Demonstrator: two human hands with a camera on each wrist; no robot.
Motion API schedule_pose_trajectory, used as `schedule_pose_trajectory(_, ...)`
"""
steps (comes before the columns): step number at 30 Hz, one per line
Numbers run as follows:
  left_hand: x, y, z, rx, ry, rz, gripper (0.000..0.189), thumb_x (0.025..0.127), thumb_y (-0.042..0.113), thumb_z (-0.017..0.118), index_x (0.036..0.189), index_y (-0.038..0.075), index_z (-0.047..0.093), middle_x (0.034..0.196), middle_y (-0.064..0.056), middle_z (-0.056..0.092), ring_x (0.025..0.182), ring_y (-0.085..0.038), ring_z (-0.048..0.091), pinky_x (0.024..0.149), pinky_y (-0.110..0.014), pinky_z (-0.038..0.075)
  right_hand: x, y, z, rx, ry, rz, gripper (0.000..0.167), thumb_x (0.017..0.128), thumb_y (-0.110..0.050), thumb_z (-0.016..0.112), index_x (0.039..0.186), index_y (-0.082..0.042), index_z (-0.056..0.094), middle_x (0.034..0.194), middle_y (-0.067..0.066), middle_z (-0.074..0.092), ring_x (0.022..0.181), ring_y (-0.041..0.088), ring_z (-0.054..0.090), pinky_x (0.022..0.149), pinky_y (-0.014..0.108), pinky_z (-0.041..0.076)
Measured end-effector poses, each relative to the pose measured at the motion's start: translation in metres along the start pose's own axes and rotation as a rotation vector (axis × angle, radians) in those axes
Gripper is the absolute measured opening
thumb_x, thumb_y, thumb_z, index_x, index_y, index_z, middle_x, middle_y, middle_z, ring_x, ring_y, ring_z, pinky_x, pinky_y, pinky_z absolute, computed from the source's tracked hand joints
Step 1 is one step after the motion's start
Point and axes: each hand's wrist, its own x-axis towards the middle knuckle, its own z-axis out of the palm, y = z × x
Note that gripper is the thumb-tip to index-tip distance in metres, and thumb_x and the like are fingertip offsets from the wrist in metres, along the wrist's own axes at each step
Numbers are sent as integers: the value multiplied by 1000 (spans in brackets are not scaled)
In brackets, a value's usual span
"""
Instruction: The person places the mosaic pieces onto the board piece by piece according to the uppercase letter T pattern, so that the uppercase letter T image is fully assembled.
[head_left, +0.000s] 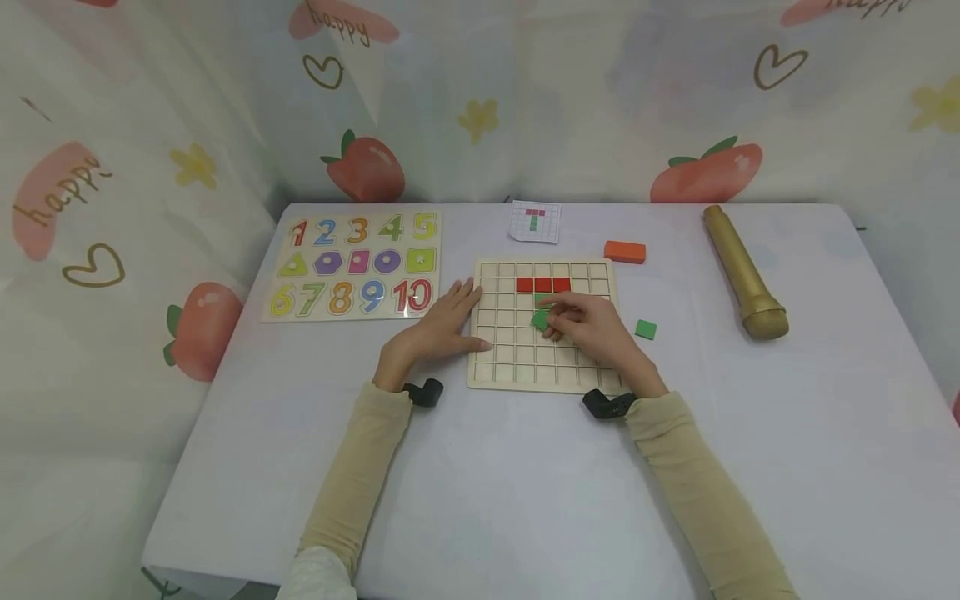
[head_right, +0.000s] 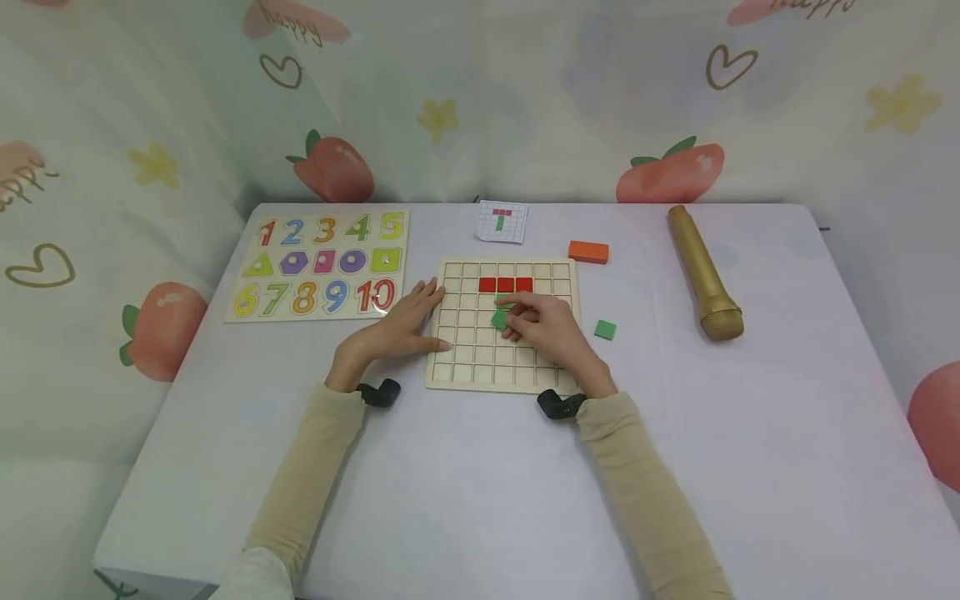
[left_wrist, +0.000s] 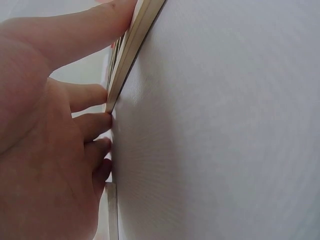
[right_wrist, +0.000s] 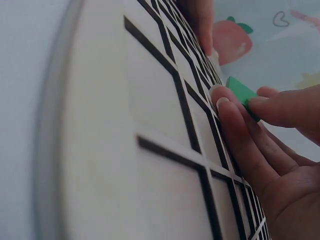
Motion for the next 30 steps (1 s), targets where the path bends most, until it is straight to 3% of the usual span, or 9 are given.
schedule_pose_trajectory(9,1,-3,2,-7,7,9,99,95,44,71,167,11,12,175,-7,-2,161,-25,-9,132,-43,3,2,-2,3,-10,65,41,33,102,-5,61,134,-2,66,105,17,74,88,25,77,77,14,55)
schedule_pose_trajectory(15,1,-2,2,-12,8,6,99,95,43,72,167,12,12,175,-7,-2,161,-25,-9,132,-44,3,2,-3,0,-132,105,59,34,99,-13,69,132,-5,68,108,12,70,94,23,71,77,24,54)
schedule_pose_trajectory(23,0,2,0,-8,7,-1,98,95,42,72,166,11,12,175,-7,-2,161,-25,-9,132,-43,3,-1,-3,-3,-173,61,18,31,95,-16,75,123,-5,72,100,10,72,89,22,66,76,23,53)
schedule_pose_trajectory(30,-1,4,-1,-16,2,-8,99,95,42,72,166,11,12,175,-8,-2,161,-25,-9,132,-43,3,1,0,3,-216,73,-29,27,94,-12,75,119,-2,73,96,11,70,84,21,64,74,28,53)
